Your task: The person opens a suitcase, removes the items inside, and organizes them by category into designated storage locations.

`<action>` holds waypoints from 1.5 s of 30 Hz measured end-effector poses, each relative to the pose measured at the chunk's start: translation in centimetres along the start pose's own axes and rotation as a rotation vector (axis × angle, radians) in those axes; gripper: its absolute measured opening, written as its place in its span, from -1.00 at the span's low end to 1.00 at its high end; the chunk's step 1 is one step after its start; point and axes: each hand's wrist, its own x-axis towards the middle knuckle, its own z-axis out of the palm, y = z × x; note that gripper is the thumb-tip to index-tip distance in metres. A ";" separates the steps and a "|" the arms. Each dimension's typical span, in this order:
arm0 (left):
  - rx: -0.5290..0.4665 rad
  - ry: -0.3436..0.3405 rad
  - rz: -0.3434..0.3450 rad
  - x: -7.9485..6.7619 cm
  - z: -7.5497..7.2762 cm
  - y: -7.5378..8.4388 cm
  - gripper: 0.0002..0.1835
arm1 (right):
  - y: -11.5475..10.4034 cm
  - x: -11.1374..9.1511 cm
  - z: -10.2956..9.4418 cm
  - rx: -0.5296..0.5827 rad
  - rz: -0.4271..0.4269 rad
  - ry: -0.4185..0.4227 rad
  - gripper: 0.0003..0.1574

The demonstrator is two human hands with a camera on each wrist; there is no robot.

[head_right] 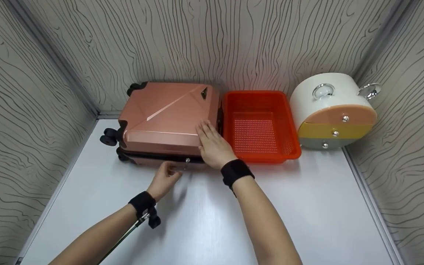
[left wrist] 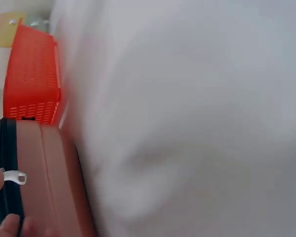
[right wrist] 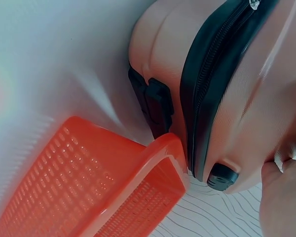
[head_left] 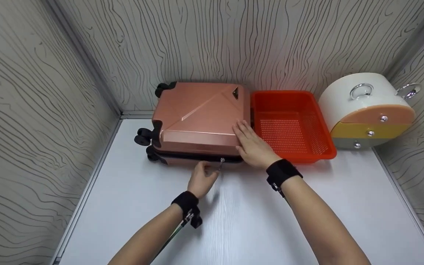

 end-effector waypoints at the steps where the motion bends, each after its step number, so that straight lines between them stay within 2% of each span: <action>1: -0.057 -0.022 -0.044 0.2 0.4 0.1 -0.47 | 0.0 0.0 0.1 -0.003 -0.007 0.007 -0.11; 4: -0.199 -0.045 -0.112 0.8 1.6 0.1 -0.48 | -0.1 0.0 0.4 0.003 -0.018 0.021 -0.11; 7: -0.225 -0.026 -0.130 1.2 2.2 0.3 -0.56 | -0.2 0.1 0.4 0.008 -0.022 0.029 -0.10; 14: -0.086 -0.005 -0.053 2.0 2.4 1.2 -0.78 | -0.2 -0.2 0.4 -0.018 -0.019 0.069 0.00; 22: -0.051 -0.031 0.008 2.2 2.1 1.0 -0.70 | -1.0 -0.1 0.7 -0.092 0.005 0.162 -0.03; 26: -0.003 -0.035 0.019 2.0 1.7 0.8 -0.72 | -1.7 -0.1 0.7 -0.137 -0.001 0.196 -0.06; 33: 0.100 -0.054 0.064 2.0 1.1 0.7 -0.77 | -2.1 0.3 1.1 -0.262 -0.059 0.184 0.09; 40: 0.203 -0.022 0.093 2.0 0.4 0.8 -0.79 | -2.0 0.5 1.4 -0.261 -0.053 0.182 0.05; 45: 0.192 -0.017 0.068 2.1 -0.3 0.7 -0.77 | -2.0 0.6 1.4 -0.255 -0.052 0.172 0.04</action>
